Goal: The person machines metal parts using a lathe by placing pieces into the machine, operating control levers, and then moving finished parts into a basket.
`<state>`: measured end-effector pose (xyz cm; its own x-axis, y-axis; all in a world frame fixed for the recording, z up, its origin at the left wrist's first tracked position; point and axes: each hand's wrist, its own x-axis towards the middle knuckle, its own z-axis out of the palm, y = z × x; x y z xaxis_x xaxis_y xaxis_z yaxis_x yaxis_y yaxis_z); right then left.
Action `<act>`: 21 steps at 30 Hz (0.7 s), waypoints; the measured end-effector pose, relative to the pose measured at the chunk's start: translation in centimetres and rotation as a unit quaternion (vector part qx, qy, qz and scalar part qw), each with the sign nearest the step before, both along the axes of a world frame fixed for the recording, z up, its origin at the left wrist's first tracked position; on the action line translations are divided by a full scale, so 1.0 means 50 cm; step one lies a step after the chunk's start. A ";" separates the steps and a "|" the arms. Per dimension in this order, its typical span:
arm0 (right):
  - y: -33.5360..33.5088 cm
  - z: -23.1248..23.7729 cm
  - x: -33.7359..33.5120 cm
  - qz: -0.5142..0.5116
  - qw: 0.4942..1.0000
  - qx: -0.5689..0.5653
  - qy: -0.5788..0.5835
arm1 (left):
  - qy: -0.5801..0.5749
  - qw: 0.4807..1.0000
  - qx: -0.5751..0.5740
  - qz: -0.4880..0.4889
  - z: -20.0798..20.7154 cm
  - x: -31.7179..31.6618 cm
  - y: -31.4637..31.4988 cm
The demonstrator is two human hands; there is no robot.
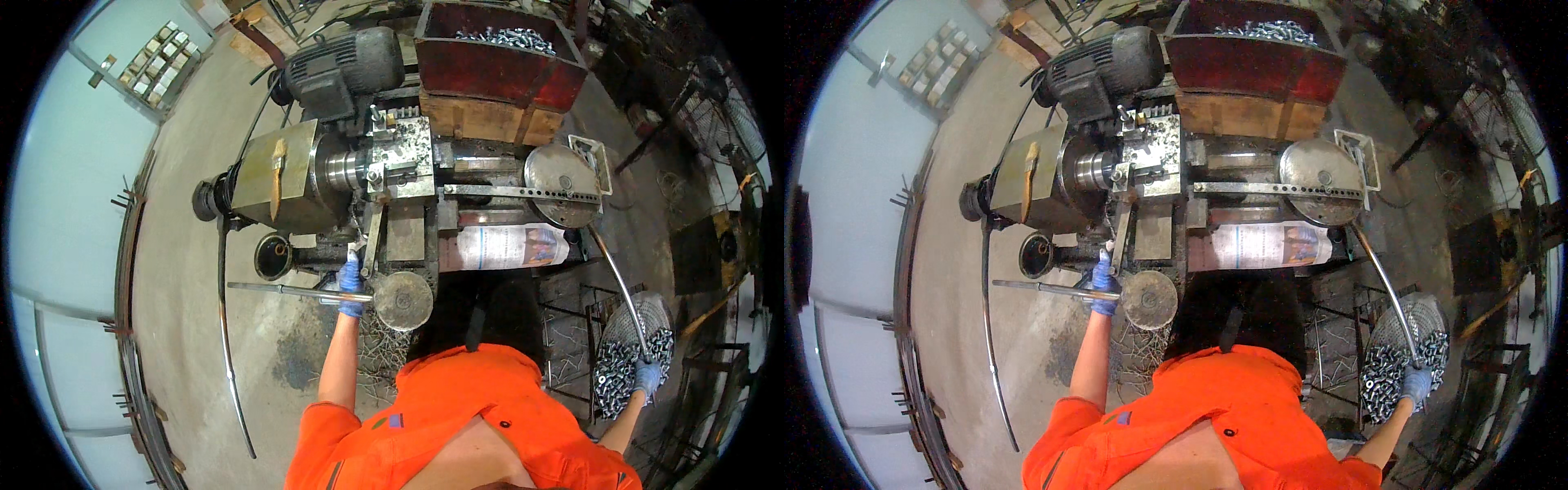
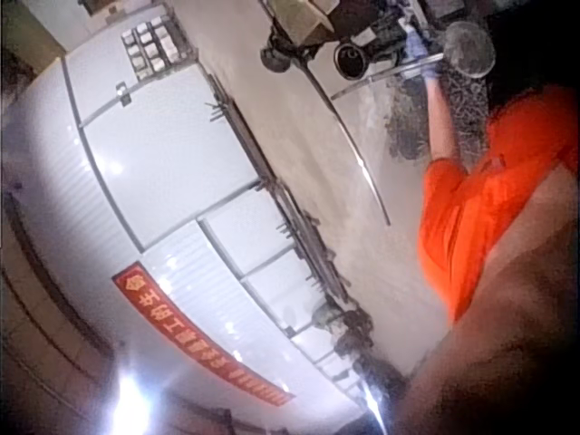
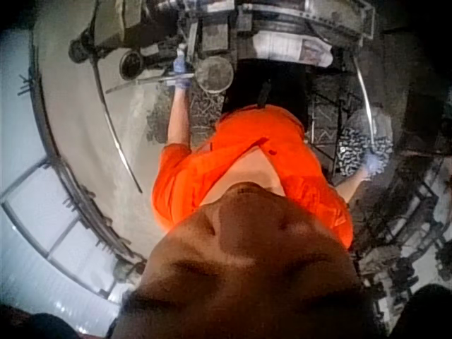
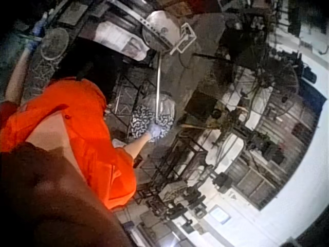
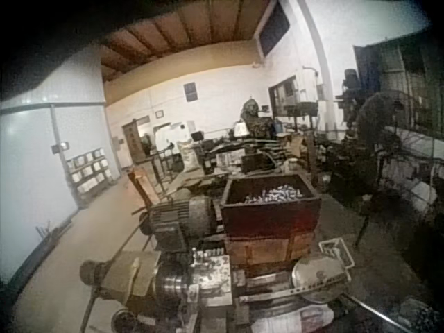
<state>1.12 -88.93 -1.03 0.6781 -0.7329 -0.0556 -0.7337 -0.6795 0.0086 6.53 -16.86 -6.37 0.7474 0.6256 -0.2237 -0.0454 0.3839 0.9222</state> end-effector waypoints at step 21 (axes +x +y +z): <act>0.004 -0.035 0.006 0.038 0.997 -0.013 -0.059 | 0.065 0.924 0.376 -0.031 -0.093 0.012 0.075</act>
